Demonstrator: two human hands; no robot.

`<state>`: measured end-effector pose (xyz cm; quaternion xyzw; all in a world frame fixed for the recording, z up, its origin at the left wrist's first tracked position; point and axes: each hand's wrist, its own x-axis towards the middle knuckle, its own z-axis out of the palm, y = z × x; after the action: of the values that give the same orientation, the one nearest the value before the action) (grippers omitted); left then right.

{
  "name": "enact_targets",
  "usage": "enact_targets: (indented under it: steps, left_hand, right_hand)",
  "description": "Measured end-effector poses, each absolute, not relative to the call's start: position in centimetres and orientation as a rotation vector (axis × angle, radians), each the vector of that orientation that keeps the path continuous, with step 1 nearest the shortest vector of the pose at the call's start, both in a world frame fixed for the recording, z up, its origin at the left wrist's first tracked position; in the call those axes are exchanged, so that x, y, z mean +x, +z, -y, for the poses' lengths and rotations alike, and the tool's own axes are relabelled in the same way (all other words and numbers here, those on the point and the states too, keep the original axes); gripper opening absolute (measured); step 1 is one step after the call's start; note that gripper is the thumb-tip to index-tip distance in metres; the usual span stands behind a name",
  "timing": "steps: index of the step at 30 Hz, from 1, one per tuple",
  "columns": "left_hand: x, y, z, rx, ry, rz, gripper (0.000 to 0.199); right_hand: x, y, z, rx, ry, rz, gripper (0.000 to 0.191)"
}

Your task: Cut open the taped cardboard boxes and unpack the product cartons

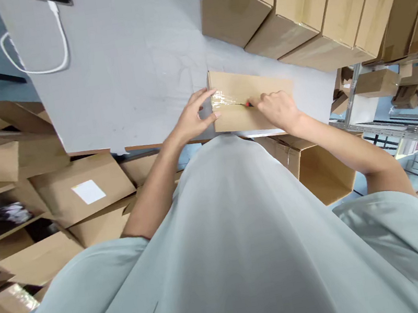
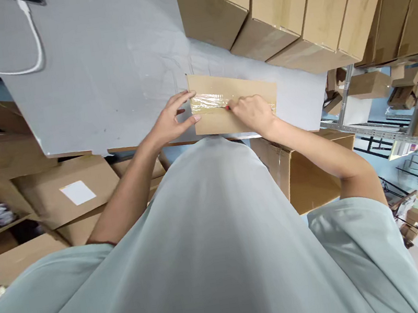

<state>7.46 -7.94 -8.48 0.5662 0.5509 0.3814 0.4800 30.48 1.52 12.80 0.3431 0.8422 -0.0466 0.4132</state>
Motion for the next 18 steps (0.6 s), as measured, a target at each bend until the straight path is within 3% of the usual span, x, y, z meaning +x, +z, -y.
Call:
enact_targets:
  steps: [11, 18]
  left_hand:
    - [8.4, -8.5, 8.3, 1.301, 0.889, -1.466, 0.087]
    - [11.2, -4.3, 8.4, 1.574, 0.858, -1.820, 0.063]
  right_hand:
    - [49.1, 12.1, -4.1, 1.077, -0.099, -2.048, 0.046]
    - [54.6, 9.8, -4.6, 1.243, -0.436, -2.353, 0.045]
